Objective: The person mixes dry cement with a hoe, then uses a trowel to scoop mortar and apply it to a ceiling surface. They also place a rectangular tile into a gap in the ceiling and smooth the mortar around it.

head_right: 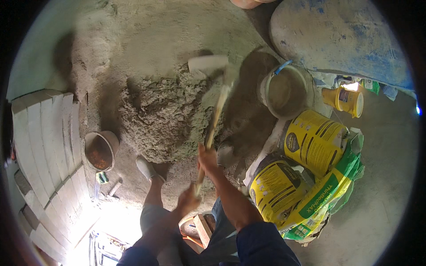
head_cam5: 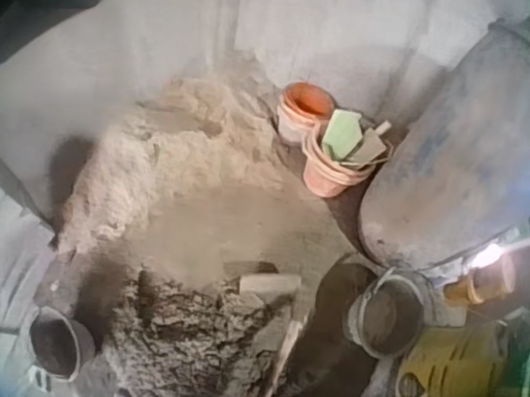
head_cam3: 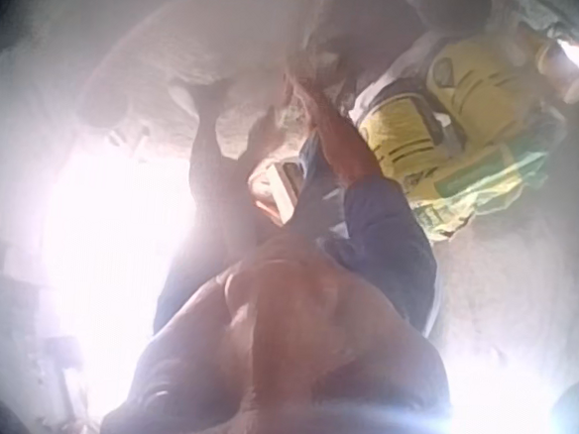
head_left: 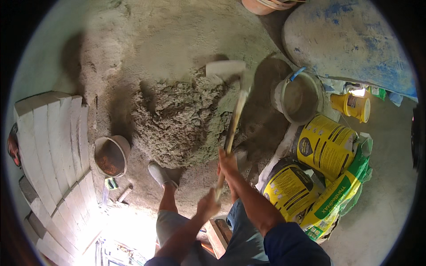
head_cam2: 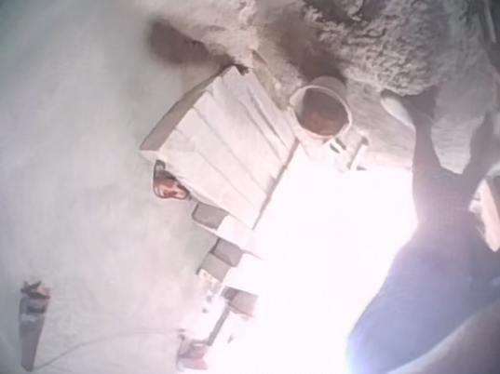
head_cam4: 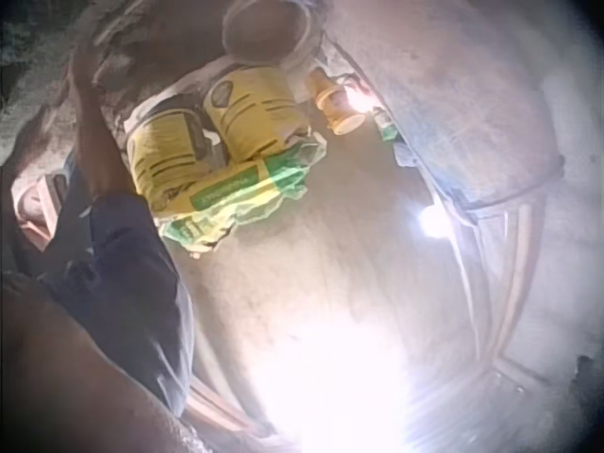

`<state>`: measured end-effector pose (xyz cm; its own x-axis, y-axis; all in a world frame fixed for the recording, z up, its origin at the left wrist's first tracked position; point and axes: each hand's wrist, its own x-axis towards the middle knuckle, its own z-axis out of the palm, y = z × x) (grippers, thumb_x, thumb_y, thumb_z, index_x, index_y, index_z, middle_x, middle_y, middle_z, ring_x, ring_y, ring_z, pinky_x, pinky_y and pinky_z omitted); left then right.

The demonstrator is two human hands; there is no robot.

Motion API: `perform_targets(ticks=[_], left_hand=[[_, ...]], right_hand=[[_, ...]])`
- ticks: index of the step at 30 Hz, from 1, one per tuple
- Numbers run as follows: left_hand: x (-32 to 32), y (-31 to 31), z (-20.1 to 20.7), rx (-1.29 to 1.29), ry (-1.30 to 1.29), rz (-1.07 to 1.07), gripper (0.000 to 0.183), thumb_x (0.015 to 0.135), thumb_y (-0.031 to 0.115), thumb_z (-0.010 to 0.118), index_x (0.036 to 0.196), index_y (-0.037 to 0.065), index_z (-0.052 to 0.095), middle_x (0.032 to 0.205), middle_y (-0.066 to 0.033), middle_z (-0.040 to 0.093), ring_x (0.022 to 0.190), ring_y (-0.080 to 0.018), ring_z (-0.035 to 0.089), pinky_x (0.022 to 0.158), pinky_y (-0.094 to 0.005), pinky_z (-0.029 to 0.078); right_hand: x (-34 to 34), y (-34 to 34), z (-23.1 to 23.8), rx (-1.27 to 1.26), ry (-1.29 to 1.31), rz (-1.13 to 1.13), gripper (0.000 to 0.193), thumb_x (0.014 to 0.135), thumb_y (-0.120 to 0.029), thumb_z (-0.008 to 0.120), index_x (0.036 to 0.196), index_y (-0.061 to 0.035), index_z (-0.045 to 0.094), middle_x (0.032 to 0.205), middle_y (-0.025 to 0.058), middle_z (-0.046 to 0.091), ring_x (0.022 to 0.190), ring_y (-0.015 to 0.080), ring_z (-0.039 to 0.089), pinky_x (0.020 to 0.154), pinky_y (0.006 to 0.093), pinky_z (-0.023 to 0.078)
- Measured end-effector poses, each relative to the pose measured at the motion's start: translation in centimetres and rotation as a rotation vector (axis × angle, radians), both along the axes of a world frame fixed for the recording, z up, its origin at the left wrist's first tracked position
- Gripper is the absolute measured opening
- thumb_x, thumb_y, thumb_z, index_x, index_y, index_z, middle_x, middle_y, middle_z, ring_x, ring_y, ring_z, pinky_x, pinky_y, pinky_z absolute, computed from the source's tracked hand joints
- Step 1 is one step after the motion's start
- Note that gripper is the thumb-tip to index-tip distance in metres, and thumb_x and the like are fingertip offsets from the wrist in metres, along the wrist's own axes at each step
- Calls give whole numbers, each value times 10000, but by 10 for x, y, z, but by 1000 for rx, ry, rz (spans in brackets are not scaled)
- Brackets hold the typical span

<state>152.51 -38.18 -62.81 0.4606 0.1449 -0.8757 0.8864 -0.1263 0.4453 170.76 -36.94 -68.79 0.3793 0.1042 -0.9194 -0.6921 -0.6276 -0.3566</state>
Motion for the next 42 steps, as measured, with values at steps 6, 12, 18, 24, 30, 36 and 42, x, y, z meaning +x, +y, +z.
perform_targets(ticks=[6,12,18,24,30,36,42], left_hand=[[-69,-47,42,-8,-7,38,418,830,236,648,1161,64,459,844,-248,662,798,-451,675,711,-544,524],[61,101,-48,276,-58,-38,542,887,211,621,1345,22,400,874,-215,695,759,-404,695,689,-518,551],[231,287,-51,333,-103,49,404,866,81,623,1224,20,446,841,-202,673,719,-315,709,641,-465,558],[158,205,-73,38,-73,198,434,805,55,637,1204,-18,482,992,-260,669,870,-381,696,742,-478,552],[2,16,6,-122,18,182,466,795,186,637,1215,30,508,958,-304,641,954,-465,653,793,-551,518],[-89,-77,47,-197,79,244,305,838,151,638,1130,72,600,948,-182,698,943,-391,683,774,-469,557],[-30,-90,-2,-211,-138,316,430,830,190,692,1226,46,607,1017,-198,688,1001,-342,686,838,-424,542]], right_hand=[[-70,-66,-7,-92,324,15,369,988,-386,584,884,-49,478,540,48,492,380,178,495,358,362,434],[54,110,-37,331,-76,-12,375,986,-408,578,861,-74,463,489,30,473,354,163,485,344,344,429],[176,274,-63,251,-445,320,345,969,-233,586,1195,10,488,805,145,611,693,258,621,617,437,529],[156,220,-95,-9,-771,725,672,955,-321,631,1459,24,349,1260,304,590,1127,368,655,940,432,540],[85,62,-93,255,209,-43,376,928,-340,678,678,-84,563,563,38,542,451,185,517,406,346,394],[-24,-28,-11,72,237,-236,134,813,-55,720,781,-77,592,628,47,566,498,164,551,476,348,465],[87,-8,20,158,-122,-59,202,792,-207,772,749,-71,629,578,25,569,437,156,535,410,332,449]])
